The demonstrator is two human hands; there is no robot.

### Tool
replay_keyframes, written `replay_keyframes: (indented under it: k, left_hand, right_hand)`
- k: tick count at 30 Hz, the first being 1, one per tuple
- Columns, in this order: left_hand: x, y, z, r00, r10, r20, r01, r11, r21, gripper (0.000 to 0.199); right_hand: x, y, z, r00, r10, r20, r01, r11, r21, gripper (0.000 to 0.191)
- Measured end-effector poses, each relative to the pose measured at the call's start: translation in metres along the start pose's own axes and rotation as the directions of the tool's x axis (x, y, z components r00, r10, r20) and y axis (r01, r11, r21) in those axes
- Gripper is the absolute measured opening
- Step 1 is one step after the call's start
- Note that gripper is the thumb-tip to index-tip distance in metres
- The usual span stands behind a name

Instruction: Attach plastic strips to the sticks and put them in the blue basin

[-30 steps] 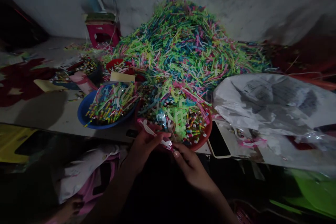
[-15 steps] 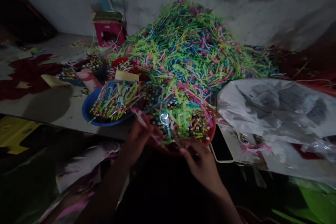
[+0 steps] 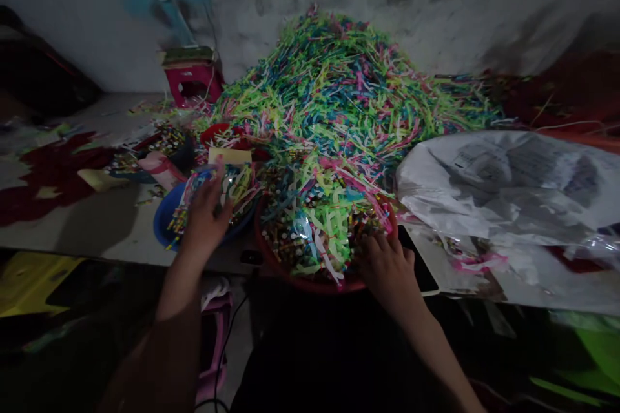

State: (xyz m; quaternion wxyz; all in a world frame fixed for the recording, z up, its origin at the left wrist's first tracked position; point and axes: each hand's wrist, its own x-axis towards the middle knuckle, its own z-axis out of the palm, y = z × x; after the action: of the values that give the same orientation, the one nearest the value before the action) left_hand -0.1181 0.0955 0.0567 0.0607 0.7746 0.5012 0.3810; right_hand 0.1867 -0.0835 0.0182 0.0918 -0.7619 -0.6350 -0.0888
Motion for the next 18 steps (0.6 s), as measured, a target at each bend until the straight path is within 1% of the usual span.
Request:
replay_keyframes:
  k: [1, 2, 3, 4, 6, 7, 8, 10, 11, 12, 14, 15, 16, 18]
  left_hand:
    - [-0.009, 0.014, 0.006, 0.999, 0.046, 0.009, -0.046, 0.999, -0.021, 0.045]
    - [-0.018, 0.03, 0.013, 0.997, 0.055, 0.049, -0.053, 0.997, -0.051, 0.042]
    - [-0.026, 0.045, 0.019, 0.993, 0.043, 0.109, -0.032, 0.995, -0.096, 0.04]
    - [-0.033, 0.06, 0.026, 0.979, 0.003, 0.205, 0.027, 0.989, -0.143, 0.04]
    - [-0.043, 0.083, 0.039, 0.924, -0.074, 0.375, 0.159, 0.967, -0.201, 0.044]
    - [-0.045, 0.091, 0.044, 0.9, -0.104, 0.424, 0.208, 0.956, -0.207, 0.044]
    - [-0.046, 0.096, 0.049, 0.886, -0.13, 0.445, 0.245, 0.946, -0.213, 0.043]
    - [-0.045, 0.099, 0.054, 0.872, -0.18, 0.455, 0.324, 0.909, -0.262, 0.037]
    - [-0.043, 0.099, 0.054, 0.853, -0.207, 0.479, 0.387, 0.867, -0.314, 0.034]
    - [-0.042, 0.097, 0.053, 0.823, -0.227, 0.521, 0.46, 0.805, -0.375, 0.033]
    - [-0.041, 0.095, 0.048, 0.755, -0.249, 0.606, 0.597, 0.642, -0.48, 0.035]
    - [-0.041, 0.094, 0.045, 0.73, -0.254, 0.634, 0.645, 0.564, -0.516, 0.037]
    - [-0.041, 0.094, 0.041, 0.717, -0.26, 0.647, 0.674, 0.495, -0.548, 0.039]
    - [-0.043, 0.095, 0.033, 0.724, -0.288, 0.627, 0.687, 0.39, -0.613, 0.043]
  right_hand:
    - [0.001, 0.0, 0.001, 1.0, -0.014, 0.01, 0.014, 1.0, 0.016, 0.023]
    - [0.001, 0.0, 0.002, 0.999, -0.032, 0.02, 0.032, 0.999, 0.033, 0.021]
    - [0.002, 0.001, 0.003, 0.999, -0.048, 0.024, 0.047, 0.998, 0.052, 0.02]
    - [0.002, 0.001, 0.004, 0.998, -0.055, 0.016, 0.053, 0.996, 0.07, 0.019]
    - [0.001, 0.002, 0.005, 0.998, -0.051, -0.034, 0.054, 0.993, 0.105, 0.017]
    - [0.0, 0.002, 0.005, 0.996, -0.042, -0.076, 0.051, 0.991, 0.126, 0.017]
    - [-0.001, 0.002, 0.004, 0.992, -0.028, -0.125, 0.046, 0.988, 0.15, 0.018]
    - [-0.005, 0.003, 0.003, 0.975, 0.006, -0.223, 0.046, 0.973, 0.228, 0.019]
    - [-0.007, 0.003, 0.003, 0.964, 0.028, -0.264, 0.05, 0.957, 0.284, 0.019]
    - [-0.009, 0.003, 0.003, 0.956, 0.052, -0.289, 0.054, 0.937, 0.345, 0.02]
    - [-0.012, 0.002, 0.005, 0.955, 0.085, -0.284, 0.054, 0.893, 0.447, 0.023]
    - [-0.013, 0.001, 0.007, 0.961, 0.086, -0.264, 0.052, 0.878, 0.475, 0.023]
    - [-0.013, 0.0, 0.008, 0.967, 0.081, -0.241, 0.049, 0.872, 0.487, 0.023]
    - [-0.014, -0.002, 0.01, 0.976, 0.072, -0.207, 0.04, 0.872, 0.489, 0.023]
